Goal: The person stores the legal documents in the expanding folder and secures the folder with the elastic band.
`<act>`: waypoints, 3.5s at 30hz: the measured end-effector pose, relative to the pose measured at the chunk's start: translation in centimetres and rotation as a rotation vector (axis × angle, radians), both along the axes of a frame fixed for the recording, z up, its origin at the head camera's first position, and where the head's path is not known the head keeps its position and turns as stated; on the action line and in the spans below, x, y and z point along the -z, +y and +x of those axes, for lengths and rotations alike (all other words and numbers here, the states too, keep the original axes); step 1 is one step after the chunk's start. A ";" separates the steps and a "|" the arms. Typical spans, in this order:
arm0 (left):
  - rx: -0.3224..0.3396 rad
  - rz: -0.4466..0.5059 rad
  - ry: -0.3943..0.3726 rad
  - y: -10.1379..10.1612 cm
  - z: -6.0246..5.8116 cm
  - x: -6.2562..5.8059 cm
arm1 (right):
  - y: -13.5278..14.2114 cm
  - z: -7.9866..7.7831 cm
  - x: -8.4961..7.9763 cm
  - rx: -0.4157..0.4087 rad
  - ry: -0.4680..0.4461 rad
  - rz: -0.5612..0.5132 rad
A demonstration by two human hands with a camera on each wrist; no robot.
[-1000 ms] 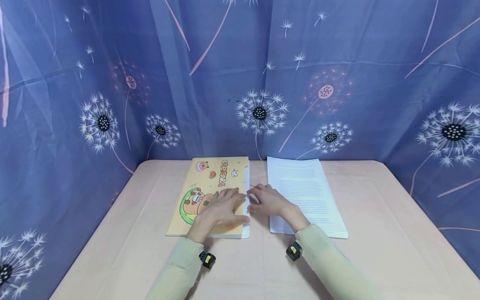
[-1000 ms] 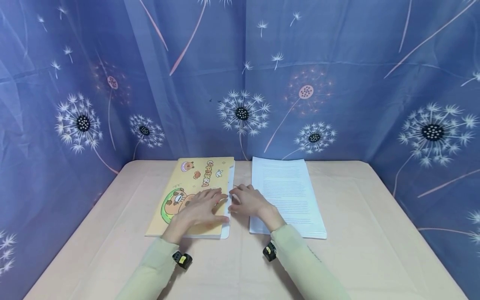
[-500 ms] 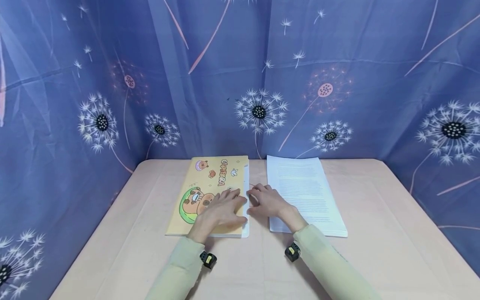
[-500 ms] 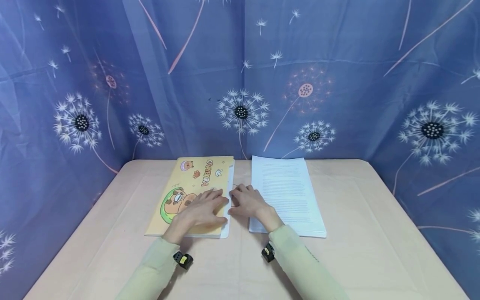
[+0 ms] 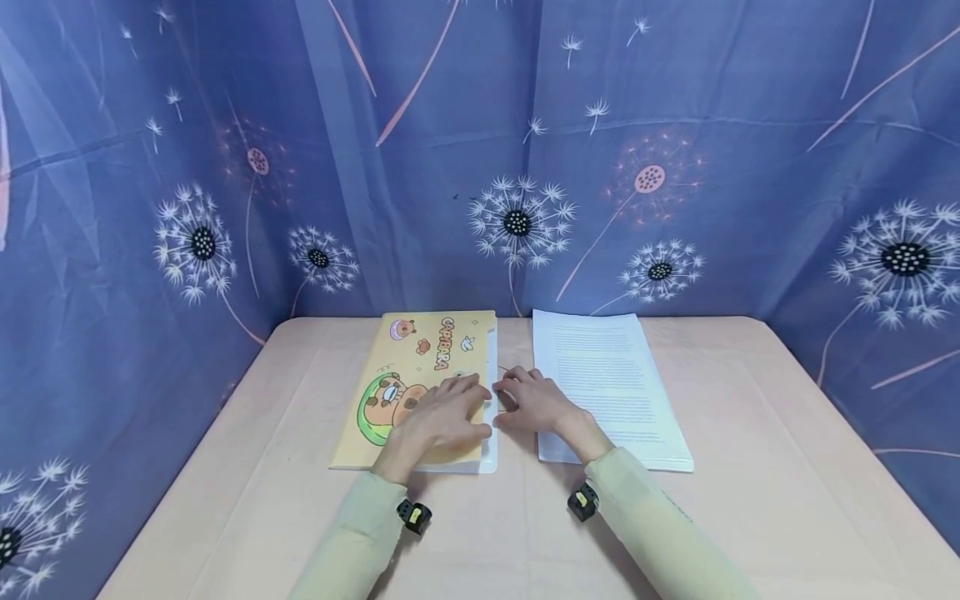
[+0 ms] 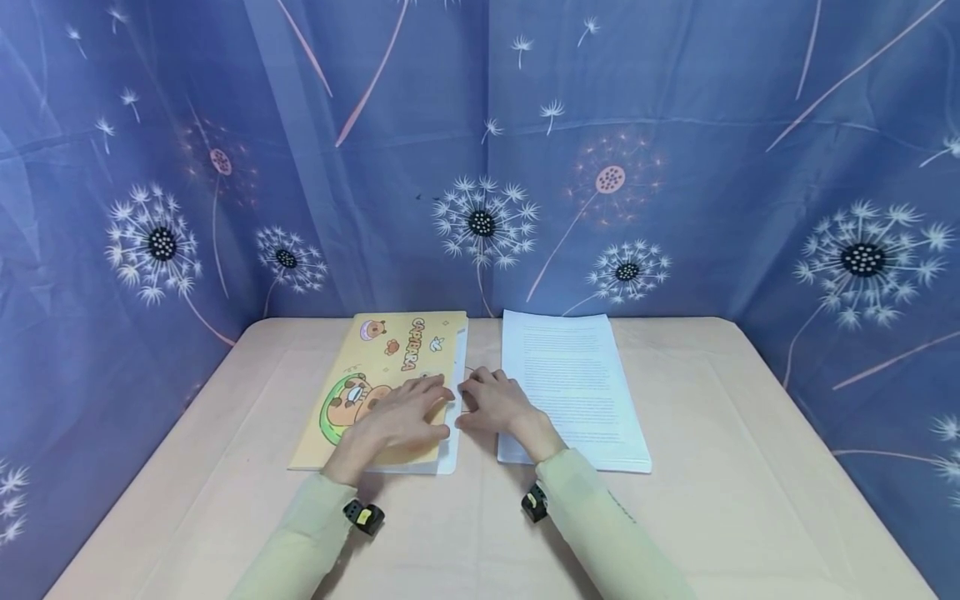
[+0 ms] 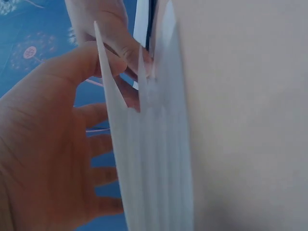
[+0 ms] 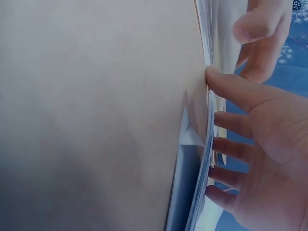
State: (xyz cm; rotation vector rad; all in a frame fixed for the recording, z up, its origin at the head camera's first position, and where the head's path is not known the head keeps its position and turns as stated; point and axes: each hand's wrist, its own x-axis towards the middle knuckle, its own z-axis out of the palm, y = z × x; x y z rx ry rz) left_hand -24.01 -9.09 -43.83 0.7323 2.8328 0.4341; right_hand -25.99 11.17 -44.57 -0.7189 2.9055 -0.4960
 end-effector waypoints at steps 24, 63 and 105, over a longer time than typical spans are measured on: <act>-0.113 0.142 0.117 -1.3 -0.6 -2.8 | -0.2 -0.1 0.0 0.016 -0.022 0.012; -0.237 0.586 -0.025 -8.5 -0.2 -8.1 | -0.5 0.2 -0.6 0.058 -0.049 -0.011; -0.342 0.628 0.036 -11.8 0.6 -9.5 | -0.6 0.1 -0.4 0.031 -0.038 0.019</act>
